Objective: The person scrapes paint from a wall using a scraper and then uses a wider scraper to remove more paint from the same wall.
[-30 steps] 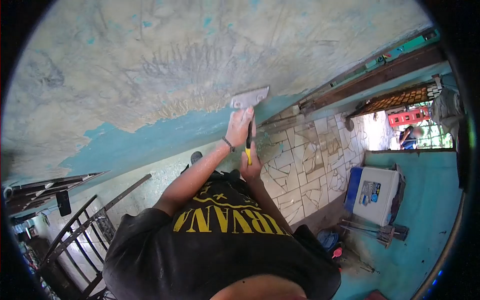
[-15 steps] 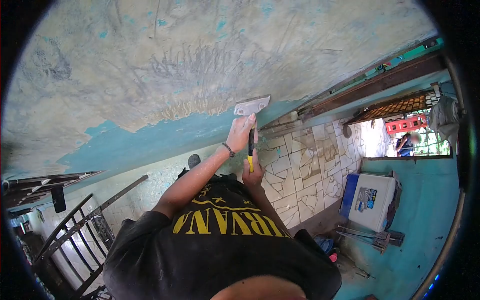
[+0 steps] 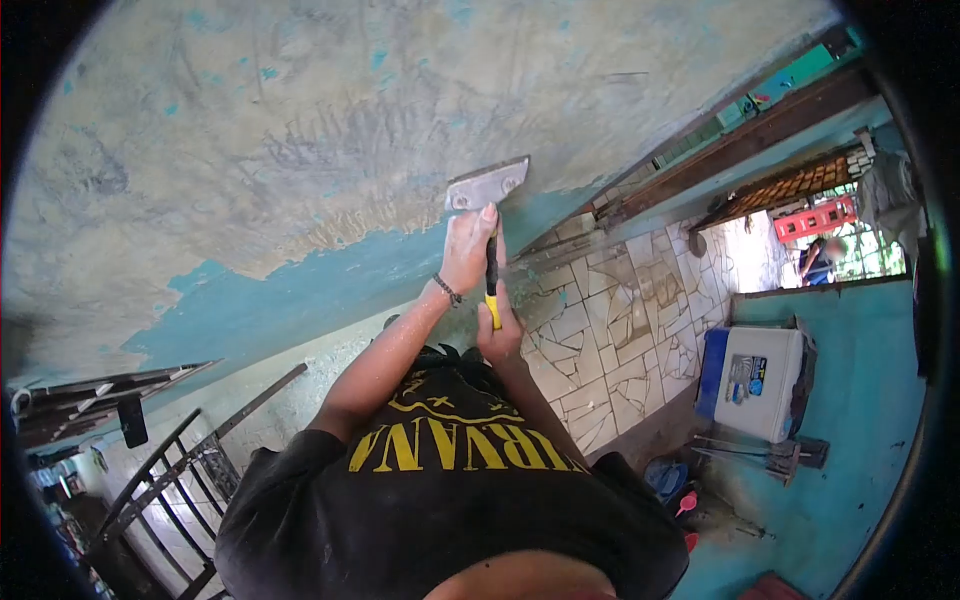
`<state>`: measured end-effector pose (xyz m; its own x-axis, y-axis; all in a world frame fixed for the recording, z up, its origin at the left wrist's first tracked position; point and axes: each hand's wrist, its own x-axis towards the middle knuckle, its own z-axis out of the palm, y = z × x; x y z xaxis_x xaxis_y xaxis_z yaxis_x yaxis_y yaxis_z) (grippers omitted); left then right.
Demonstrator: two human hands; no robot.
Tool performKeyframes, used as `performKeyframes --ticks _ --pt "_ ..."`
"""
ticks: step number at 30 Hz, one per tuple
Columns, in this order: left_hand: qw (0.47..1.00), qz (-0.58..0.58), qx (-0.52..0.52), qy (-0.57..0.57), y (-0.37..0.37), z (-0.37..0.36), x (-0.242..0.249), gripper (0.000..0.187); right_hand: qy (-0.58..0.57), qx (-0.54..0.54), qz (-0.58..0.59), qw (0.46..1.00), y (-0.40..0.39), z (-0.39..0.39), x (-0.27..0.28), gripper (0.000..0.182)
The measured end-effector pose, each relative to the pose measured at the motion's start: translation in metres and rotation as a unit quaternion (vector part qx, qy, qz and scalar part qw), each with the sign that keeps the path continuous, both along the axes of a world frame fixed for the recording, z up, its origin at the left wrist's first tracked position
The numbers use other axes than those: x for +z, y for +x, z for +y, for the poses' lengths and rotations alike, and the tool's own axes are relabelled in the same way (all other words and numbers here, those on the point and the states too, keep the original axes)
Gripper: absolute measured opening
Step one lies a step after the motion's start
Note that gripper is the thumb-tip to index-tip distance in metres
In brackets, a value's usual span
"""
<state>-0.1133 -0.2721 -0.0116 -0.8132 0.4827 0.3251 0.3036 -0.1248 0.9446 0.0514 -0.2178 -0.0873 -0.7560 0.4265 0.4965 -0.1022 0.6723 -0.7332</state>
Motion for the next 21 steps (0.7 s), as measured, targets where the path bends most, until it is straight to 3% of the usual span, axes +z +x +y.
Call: performKeyframes --ticks 3,6,8,12,13,14,15,16,19,21 --pt "0.998 -0.058 -0.029 -0.006 0.002 -0.005 0.028 0.064 -0.007 0.006 -0.011 1.000 0.000 0.001 -0.005 0.053" --pt "0.996 -0.085 -0.024 0.012 0.013 0.001 -0.031 0.067 0.004 0.015 -0.034 0.999 0.021 0.009 -0.036 0.052" --pt "0.991 -0.122 -0.043 -0.034 0.018 -0.002 -0.055 0.066 0.003 0.017 -0.060 0.998 0.034 0.012 -0.045 0.052" --pt "0.987 -0.105 -0.059 -0.108 0.016 -0.009 -0.050 0.069 -0.043 0.011 -0.131 0.990 0.047 0.018 -0.060 0.054" --pt "0.990 -0.106 -0.052 -0.080 0.018 -0.008 -0.054 0.063 -0.060 0.003 -0.109 0.992 0.050 0.014 -0.059 0.055" --pt "0.998 -0.023 -0.017 -0.064 0.016 -0.005 -0.080 0.062 -0.070 -0.005 -0.080 0.994 0.049 0.013 -0.055 0.055" --pt "0.989 -0.145 -0.038 -0.015 0.019 -0.002 -0.076 0.061 -0.072 0.001 -0.058 0.996 0.046 0.017 -0.057 0.057" --pt "0.983 -0.176 -0.045 -0.011 0.024 -0.002 -0.062 0.058 -0.083 0.009 -0.047 0.995 0.046 0.020 -0.056 0.059" --pt "0.991 -0.134 -0.020 -0.016 0.031 0.006 -0.057 0.041 -0.159 0.016 -0.126 0.979 0.054 0.023 -0.031 0.053" --pt "0.992 -0.121 0.004 -0.020 0.039 0.007 -0.059 0.031 -0.128 0.018 -0.103 0.986 0.064 0.029 -0.037 0.051"
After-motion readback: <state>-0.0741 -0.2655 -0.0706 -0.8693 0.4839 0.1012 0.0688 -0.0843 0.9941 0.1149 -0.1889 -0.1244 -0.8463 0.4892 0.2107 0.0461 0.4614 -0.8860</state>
